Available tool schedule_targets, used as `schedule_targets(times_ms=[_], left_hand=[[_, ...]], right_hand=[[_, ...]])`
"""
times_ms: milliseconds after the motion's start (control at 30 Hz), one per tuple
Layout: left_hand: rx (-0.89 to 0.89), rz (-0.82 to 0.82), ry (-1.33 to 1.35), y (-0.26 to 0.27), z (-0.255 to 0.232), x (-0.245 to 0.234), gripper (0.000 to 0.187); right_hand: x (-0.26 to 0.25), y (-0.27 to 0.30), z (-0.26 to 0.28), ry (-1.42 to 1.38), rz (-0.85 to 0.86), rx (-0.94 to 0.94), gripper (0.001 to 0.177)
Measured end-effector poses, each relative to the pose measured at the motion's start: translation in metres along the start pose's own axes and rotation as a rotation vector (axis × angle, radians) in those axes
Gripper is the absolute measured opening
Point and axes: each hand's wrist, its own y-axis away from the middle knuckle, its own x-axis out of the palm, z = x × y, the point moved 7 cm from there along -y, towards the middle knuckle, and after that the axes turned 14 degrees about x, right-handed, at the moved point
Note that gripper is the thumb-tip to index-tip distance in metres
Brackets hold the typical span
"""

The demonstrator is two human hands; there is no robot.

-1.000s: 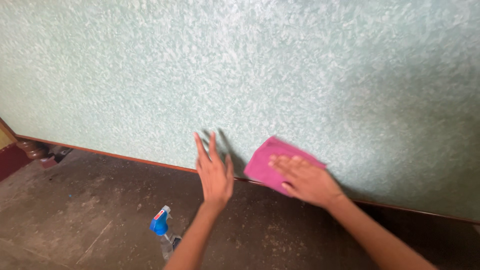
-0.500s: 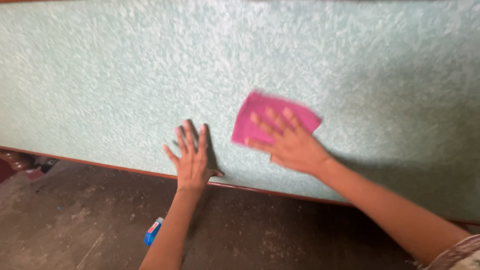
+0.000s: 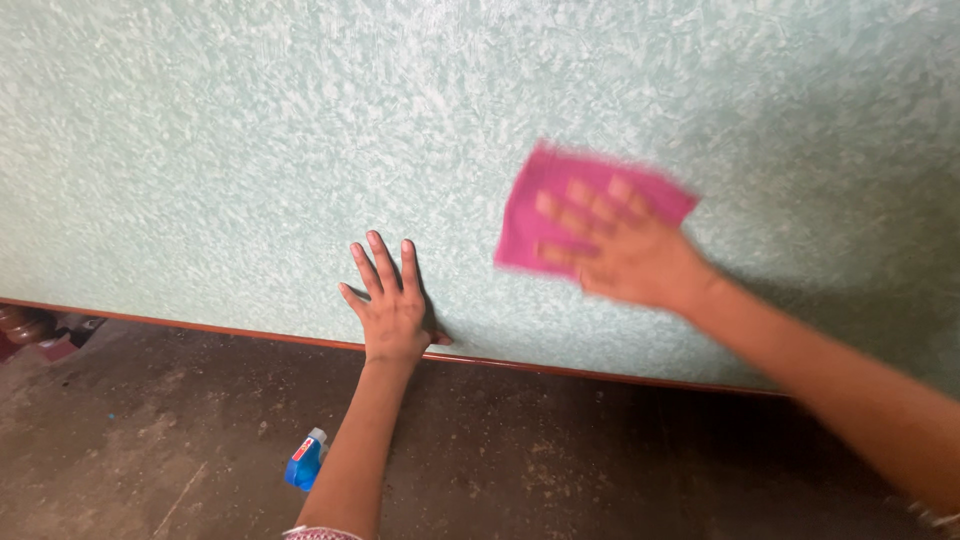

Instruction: The person wipes a light green textured wall with a pink cloth, using both hands to scrub the surface. They occasionally spray the wall with a blue spray bottle and continue wiping along the lower section near the baseboard.

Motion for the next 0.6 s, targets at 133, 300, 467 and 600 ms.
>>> schedule_targets(times_ms=[133,300,467,600], left_hand=[[0.009,0.006,0.006,-0.001,0.0,0.003,0.155],[0.012,-0.032,0.034,-0.001,0.001,0.004,0.156],[-0.008,0.01,-0.011,0.0,0.002,0.007,0.158],[-0.043,0.056,-0.021,-0.003,0.002,0.006,0.161]], right_hand=[[-0.01,-0.03,-0.047,-0.011,0.286,0.256,0.079],[0.007,0.006,0.012,0.071,0.088,0.164,0.087],[0.051,0.108,0.127,-0.242,0.52,-0.087,0.095],[0.059,0.115,0.126,-0.198,0.575,-0.084,0.089]])
